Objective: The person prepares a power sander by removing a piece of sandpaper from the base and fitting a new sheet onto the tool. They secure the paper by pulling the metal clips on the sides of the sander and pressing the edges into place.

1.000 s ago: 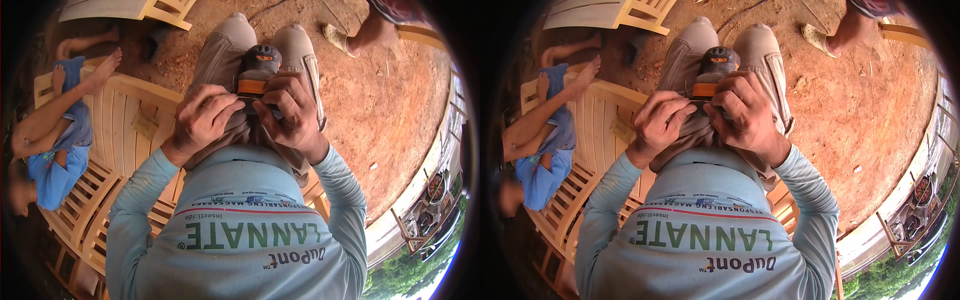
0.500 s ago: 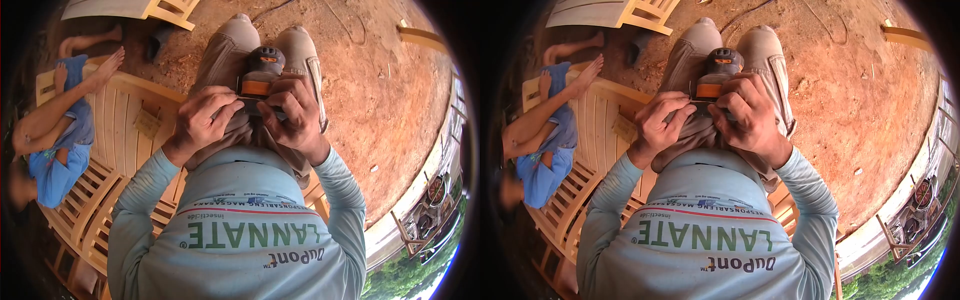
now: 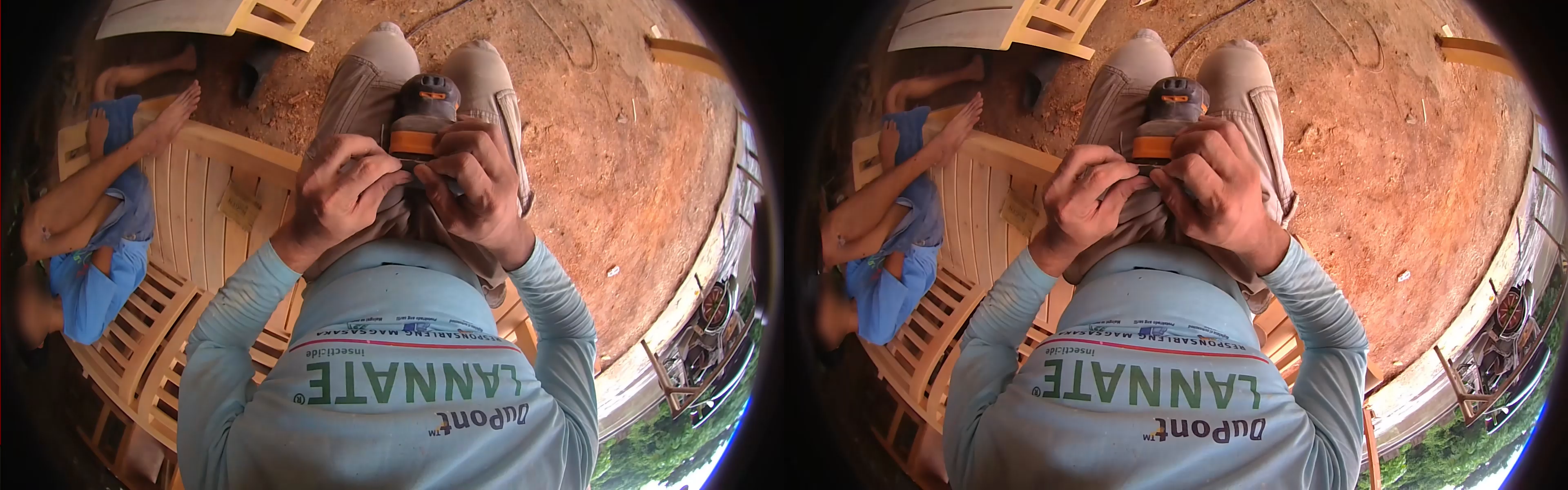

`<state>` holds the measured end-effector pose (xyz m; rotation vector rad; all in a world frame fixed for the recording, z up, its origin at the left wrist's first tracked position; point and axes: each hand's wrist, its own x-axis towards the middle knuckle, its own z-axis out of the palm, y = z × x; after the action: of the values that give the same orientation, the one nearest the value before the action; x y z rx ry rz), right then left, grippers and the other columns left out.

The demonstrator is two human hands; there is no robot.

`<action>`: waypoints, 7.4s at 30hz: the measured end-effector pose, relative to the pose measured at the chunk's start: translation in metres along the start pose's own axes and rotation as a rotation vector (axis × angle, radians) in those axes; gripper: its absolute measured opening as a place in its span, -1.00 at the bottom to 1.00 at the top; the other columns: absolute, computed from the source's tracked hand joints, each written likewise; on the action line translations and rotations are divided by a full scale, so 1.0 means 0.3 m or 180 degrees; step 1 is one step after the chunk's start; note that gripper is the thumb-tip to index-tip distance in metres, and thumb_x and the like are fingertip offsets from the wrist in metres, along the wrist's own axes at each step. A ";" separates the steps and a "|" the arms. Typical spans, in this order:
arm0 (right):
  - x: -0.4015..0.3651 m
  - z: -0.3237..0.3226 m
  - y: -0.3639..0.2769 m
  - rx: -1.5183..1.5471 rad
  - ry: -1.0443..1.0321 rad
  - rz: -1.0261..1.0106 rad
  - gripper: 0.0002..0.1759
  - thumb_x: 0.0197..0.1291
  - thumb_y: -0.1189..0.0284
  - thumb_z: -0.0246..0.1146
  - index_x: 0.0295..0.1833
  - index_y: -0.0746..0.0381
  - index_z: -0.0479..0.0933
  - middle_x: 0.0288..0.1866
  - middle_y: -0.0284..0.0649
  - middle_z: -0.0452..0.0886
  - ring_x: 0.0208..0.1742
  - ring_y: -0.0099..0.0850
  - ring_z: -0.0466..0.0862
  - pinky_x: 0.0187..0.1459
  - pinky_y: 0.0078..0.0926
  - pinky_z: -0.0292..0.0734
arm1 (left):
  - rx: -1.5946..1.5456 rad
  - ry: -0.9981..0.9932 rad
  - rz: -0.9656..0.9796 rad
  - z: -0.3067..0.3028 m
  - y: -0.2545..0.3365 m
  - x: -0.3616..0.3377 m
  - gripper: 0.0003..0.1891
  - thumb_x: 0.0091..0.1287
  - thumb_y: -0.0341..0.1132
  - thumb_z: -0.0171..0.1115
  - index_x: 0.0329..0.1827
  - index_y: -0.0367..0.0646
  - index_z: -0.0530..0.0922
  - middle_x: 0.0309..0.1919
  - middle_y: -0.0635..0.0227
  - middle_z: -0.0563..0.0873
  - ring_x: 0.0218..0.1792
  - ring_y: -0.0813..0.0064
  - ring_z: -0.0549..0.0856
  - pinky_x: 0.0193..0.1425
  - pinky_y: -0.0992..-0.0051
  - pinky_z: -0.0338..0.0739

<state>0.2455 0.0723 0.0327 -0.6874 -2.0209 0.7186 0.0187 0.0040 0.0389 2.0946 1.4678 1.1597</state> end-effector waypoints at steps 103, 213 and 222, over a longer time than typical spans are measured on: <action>-0.048 -0.065 -0.060 -0.0163 0.0010 0.0616 -0.69 0.22 0.63 0.60 0.06 0.25 0.73 0.27 0.08 0.74 0.35 0.20 0.72 0.33 0.08 0.68 | -0.0197 -0.0058 -0.0425 -0.026 0.071 0.043 -0.81 0.39 -0.49 0.63 0.02 -0.15 0.87 0.04 0.17 0.79 0.06 0.11 0.81 0.19 0.19 0.74; -0.183 -0.108 -0.090 0.0872 0.0260 0.1295 -0.66 0.11 0.79 0.45 -0.01 0.29 0.66 -0.01 -0.09 0.69 -0.02 -0.16 0.76 0.09 -0.28 0.68 | -0.0044 -0.0735 -0.0303 -0.076 0.146 0.066 -0.68 0.30 -0.36 0.75 0.09 -0.11 0.87 -0.13 0.28 0.81 -0.13 0.17 0.77 0.07 0.21 0.65; -0.151 -0.115 -0.127 0.0746 0.0052 0.1285 -0.75 0.25 0.64 0.61 -0.01 0.28 0.72 -0.04 -0.09 0.75 -0.02 -0.13 0.79 0.06 -0.24 0.69 | -0.0165 -0.0690 0.0067 -0.024 0.126 0.067 -0.74 0.31 -0.26 0.77 -0.19 -0.09 0.76 -0.31 0.38 0.75 -0.25 0.23 0.74 -0.03 0.22 0.60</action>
<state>0.2892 0.0226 0.0511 -0.9677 -1.7611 1.1592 0.0395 0.0051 0.0771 2.1293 1.3059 0.9334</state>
